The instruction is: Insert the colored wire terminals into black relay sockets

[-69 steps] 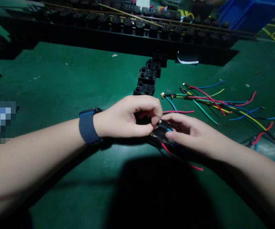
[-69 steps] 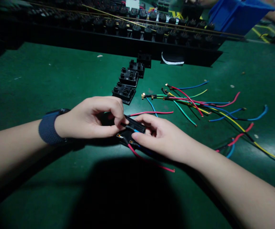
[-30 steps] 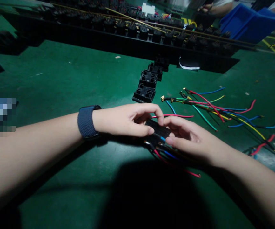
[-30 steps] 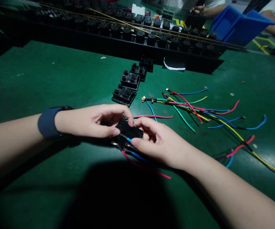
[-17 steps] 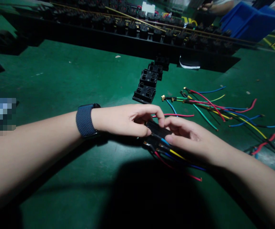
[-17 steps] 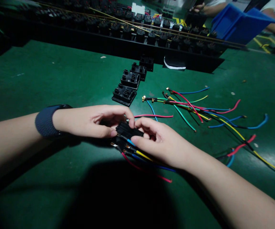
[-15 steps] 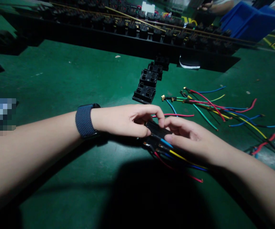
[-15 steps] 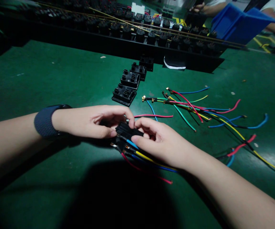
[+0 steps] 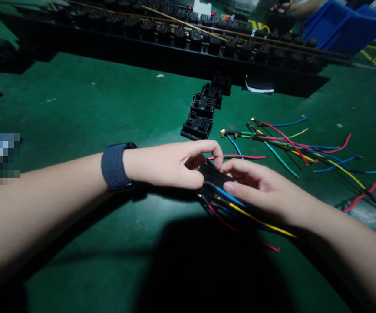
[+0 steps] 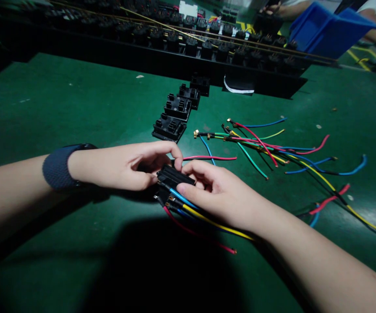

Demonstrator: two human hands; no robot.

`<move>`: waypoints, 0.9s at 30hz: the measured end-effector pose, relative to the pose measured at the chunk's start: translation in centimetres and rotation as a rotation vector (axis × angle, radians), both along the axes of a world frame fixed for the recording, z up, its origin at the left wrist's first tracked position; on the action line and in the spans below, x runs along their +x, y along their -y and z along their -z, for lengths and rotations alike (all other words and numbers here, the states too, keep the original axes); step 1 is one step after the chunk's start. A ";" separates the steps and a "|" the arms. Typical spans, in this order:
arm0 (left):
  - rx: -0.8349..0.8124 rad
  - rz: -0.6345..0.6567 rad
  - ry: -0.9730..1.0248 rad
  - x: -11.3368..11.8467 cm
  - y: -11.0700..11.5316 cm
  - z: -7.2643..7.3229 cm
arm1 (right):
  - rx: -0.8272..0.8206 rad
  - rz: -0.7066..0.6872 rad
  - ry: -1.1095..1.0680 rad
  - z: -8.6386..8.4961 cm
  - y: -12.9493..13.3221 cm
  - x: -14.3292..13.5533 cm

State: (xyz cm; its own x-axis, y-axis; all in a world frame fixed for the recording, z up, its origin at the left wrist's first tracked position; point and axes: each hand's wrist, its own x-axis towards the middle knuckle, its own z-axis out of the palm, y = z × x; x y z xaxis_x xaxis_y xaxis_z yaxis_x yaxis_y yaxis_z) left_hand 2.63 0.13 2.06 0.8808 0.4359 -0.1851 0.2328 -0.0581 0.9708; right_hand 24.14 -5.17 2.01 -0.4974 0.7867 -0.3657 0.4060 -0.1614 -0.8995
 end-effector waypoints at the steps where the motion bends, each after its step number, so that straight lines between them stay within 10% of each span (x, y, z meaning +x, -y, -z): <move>1: -0.002 0.001 0.001 0.0 0.0 0.0 | -0.013 0.002 -0.007 0.0 0.0 0.0; 27: 0.127 0.018 -0.082 0.1 0.0 -0.2 | -0.070 0.024 -0.011 0.3 0.0 -0.4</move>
